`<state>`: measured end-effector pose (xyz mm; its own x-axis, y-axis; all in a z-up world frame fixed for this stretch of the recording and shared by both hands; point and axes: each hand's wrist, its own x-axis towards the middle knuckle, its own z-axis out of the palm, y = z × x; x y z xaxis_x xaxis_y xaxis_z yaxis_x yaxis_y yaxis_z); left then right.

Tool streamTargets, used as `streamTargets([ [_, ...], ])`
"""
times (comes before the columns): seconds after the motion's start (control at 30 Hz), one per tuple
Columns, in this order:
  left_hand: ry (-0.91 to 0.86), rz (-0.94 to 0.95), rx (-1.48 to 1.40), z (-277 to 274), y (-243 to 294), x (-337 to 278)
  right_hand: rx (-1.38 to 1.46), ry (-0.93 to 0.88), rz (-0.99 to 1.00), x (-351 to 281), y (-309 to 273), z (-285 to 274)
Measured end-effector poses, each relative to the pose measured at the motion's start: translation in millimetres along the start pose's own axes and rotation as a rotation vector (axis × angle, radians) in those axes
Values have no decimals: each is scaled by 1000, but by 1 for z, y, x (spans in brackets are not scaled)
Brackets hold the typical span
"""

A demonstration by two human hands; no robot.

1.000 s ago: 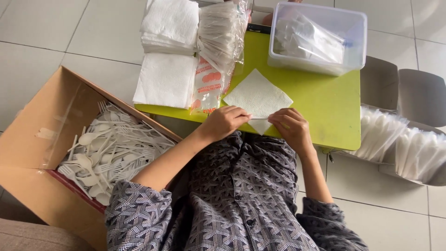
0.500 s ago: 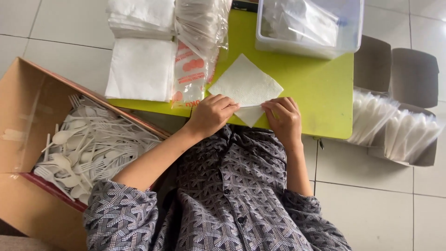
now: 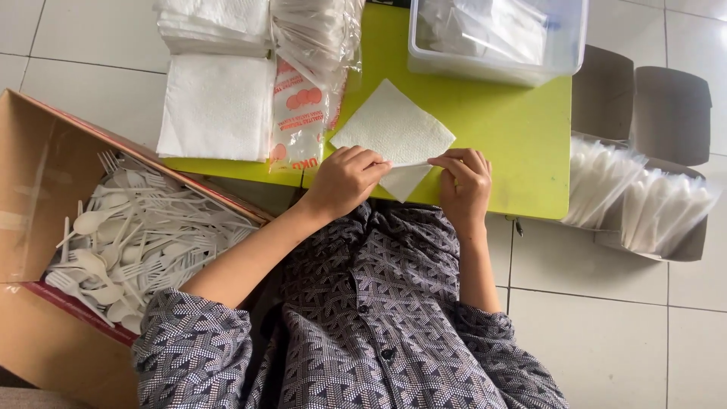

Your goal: Folding napkins and wrapping plastic spoons to be placed into individual plastic bags.

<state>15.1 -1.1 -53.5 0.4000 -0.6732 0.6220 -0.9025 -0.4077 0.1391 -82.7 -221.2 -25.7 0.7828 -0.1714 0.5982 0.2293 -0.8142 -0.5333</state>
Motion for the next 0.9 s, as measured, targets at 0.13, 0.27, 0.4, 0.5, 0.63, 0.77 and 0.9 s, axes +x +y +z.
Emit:
streamTargets([
  [0.13,-12,-12,-11,8,-2,-3,0,-3,20,-4,7,3],
  [0.27,-29,-13,-13,6,-3,-1,-38,-12,19,-7,15,7],
  [0.4,-76,-35,-48,18,-8,-8,-136,-30,-49,-9,19,11],
  [0.5,-83,-48,-49,15,-5,-6,-188,-50,-116,-10,18,8],
  [0.63,-51,-47,-34,12,-5,-2,-295,-57,-196,-23,10,7],
  [0.77,-12,-56,-13,9,-2,-1,-371,-112,-176,-25,-4,-2],
  [0.9,10,-50,3,22,-3,-8,-383,-156,-142,-21,-26,-12],
])
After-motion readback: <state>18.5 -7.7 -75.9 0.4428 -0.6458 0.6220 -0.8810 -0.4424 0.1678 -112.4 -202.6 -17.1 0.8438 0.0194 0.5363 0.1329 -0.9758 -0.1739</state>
